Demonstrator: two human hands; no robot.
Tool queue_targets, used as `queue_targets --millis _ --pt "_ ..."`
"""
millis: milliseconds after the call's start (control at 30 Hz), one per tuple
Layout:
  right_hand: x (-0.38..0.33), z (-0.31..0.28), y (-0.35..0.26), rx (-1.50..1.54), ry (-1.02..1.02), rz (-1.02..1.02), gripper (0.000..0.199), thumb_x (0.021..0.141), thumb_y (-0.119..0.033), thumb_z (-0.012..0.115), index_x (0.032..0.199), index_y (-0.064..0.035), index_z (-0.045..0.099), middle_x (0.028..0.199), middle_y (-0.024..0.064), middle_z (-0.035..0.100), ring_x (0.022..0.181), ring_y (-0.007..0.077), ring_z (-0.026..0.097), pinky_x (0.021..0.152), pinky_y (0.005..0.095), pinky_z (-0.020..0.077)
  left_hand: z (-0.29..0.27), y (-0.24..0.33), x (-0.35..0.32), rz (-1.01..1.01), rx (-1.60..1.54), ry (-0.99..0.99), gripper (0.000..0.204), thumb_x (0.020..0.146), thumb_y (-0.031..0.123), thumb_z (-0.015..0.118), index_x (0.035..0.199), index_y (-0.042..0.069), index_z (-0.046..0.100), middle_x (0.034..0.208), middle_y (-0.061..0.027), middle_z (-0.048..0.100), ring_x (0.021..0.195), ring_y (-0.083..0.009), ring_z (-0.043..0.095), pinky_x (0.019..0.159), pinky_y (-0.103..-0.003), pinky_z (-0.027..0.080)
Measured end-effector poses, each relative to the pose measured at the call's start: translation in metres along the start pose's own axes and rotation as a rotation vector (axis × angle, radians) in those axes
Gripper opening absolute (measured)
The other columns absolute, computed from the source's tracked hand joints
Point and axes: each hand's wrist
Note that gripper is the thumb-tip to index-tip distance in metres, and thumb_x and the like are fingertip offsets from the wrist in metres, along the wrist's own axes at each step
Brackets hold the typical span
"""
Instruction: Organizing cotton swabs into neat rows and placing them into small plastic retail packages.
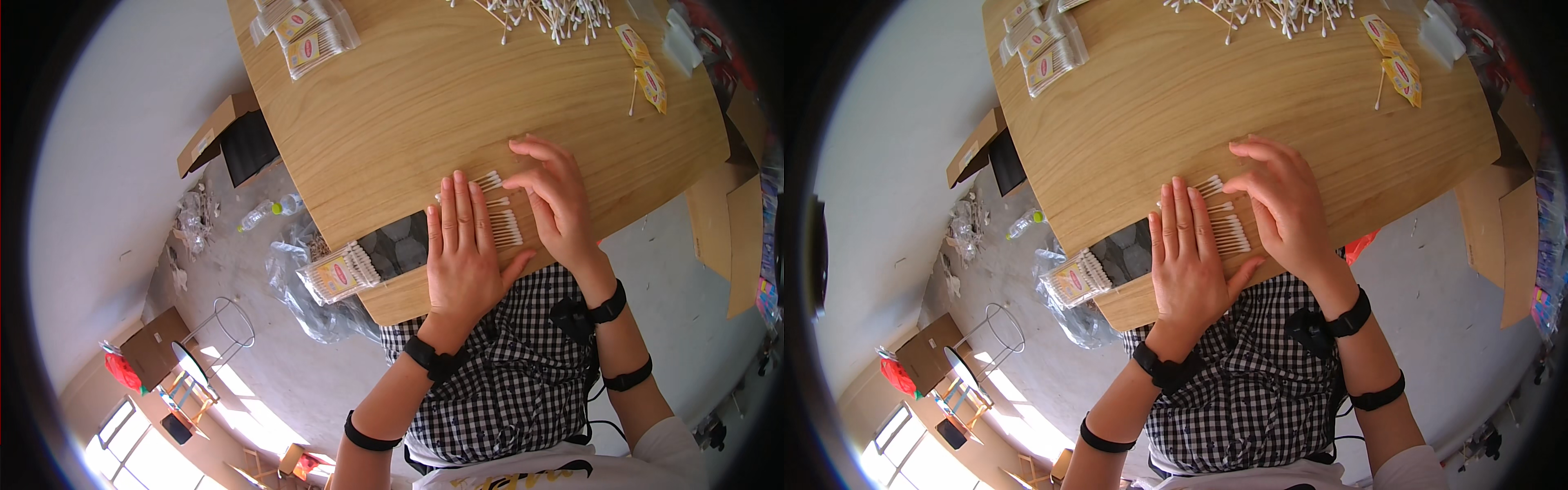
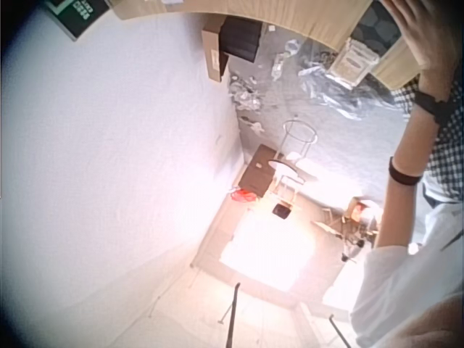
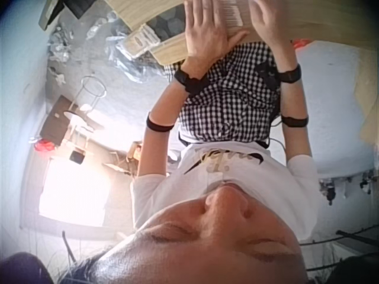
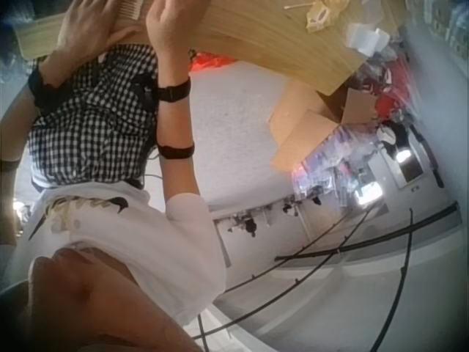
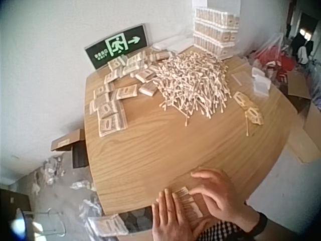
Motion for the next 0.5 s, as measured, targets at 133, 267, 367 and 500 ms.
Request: queue_targets --millis 133,267,367,500 --pt "0.0004 0.0010 -0.0012 -0.063 -0.021 -0.014 0.019 0.083 0.006 0.054 0.089 -0.0064 0.066 0.127 0.0114 0.059 0.124 0.0343 0.052 0.102 0.0437 0.0424 0.0003 -0.0009 -0.0010 -0.003 0.007 0.002 0.104 0.085 0.065 0.057 0.147 -0.013 0.026 0.155 -0.0312 0.023 0.146 -0.0423 0.022 0.117 -0.054 0.020" --pt "-0.0017 -0.0015 0.0034 -0.118 -0.061 -0.075 0.017 0.083 0.005 0.056 0.090 -0.0064 0.067 0.127 0.0115 0.059 0.124 0.0346 0.052 0.102 0.0440 0.0420 0.0002 -0.0003 -0.0005 -0.007 -0.002 0.008 0.104 0.085 0.065 0.057 0.146 -0.013 0.026 0.155 -0.0313 0.023 0.146 -0.0421 0.022 0.117 -0.054 0.021" --pt "0.0000 0.0008 -0.0003 -0.082 -0.025 -0.021 0.017 0.083 0.004 0.055 0.089 -0.0070 0.066 0.127 0.0116 0.059 0.124 0.0347 0.052 0.102 0.0442 0.0417 0.0008 -0.0009 -0.0005 -0.002 0.002 0.018 0.104 0.085 0.065 0.057 0.146 -0.013 0.027 0.155 -0.0314 0.024 0.146 -0.0420 0.023 0.117 -0.054 0.021" --pt "0.0009 0.0009 -0.0008 -0.110 -0.033 -0.031 0.017 0.083 0.004 0.055 0.089 -0.0071 0.066 0.127 0.0115 0.059 0.124 0.0346 0.052 0.102 0.0441 0.0418 0.0003 -0.0009 0.0000 -0.003 -0.006 0.021 0.103 0.085 0.065 0.058 0.146 -0.012 0.027 0.155 -0.0315 0.024 0.146 -0.0420 0.024 0.117 -0.054 0.022"
Point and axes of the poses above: each hand's wrist, its own x-axis towards the middle knuckle, its own z-axis out of the palm, y = z × x
